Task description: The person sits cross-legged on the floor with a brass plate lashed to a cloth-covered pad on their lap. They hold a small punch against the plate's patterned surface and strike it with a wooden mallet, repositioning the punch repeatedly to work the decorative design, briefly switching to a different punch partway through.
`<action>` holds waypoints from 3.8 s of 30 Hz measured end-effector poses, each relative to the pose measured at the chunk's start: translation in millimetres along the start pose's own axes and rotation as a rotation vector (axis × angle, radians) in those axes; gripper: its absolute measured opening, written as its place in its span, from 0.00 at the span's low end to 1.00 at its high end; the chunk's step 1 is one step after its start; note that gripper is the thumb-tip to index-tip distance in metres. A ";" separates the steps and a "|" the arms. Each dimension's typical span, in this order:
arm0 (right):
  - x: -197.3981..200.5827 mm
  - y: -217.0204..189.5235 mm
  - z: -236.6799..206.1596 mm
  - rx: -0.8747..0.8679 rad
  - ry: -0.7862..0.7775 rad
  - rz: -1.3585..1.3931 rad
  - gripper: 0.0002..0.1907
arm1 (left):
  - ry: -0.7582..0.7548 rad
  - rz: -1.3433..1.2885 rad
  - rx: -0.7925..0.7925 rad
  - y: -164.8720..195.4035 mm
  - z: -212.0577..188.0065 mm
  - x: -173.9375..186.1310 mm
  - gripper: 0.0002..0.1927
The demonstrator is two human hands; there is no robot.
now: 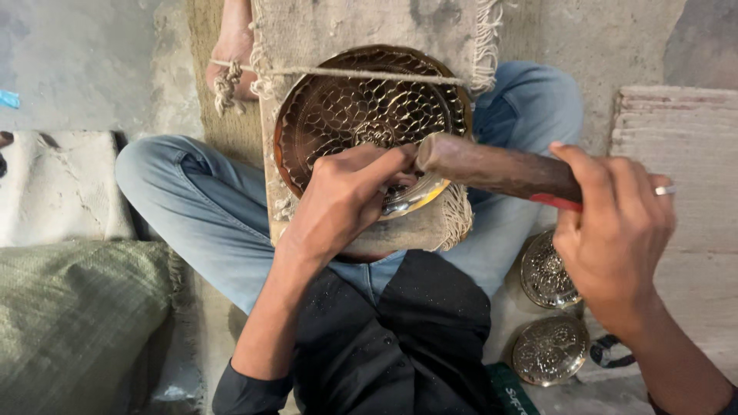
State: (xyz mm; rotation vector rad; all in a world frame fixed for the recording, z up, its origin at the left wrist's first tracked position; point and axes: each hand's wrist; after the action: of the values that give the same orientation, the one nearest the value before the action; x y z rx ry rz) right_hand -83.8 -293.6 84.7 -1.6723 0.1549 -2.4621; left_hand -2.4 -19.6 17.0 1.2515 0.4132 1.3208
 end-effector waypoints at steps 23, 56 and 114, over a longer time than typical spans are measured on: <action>1.6 3.6 4.7 0.052 0.003 0.063 0.29 | 0.075 0.067 -0.044 1.9 1.2 -0.8 0.25; 15.0 23.4 25.8 0.120 0.064 0.118 0.31 | -0.002 -0.134 -0.051 -8.0 9.4 -0.8 0.29; 8.6 14.4 46.9 0.150 -0.040 0.146 0.21 | 0.000 -0.107 -0.037 -5.5 9.8 1.0 0.28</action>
State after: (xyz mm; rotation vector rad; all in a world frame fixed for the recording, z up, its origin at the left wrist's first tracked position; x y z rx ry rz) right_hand -42.2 -309.1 107.4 -1.5879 0.0816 -2.2725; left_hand 8.7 -21.8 16.3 1.1829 0.4478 1.2319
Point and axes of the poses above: each hand's wrist, its own z-axis towards the middle knuckle, its own x-axis out of the back of the hand, y = z × x, and after that the axes turned 9 degrees about y, right-handed
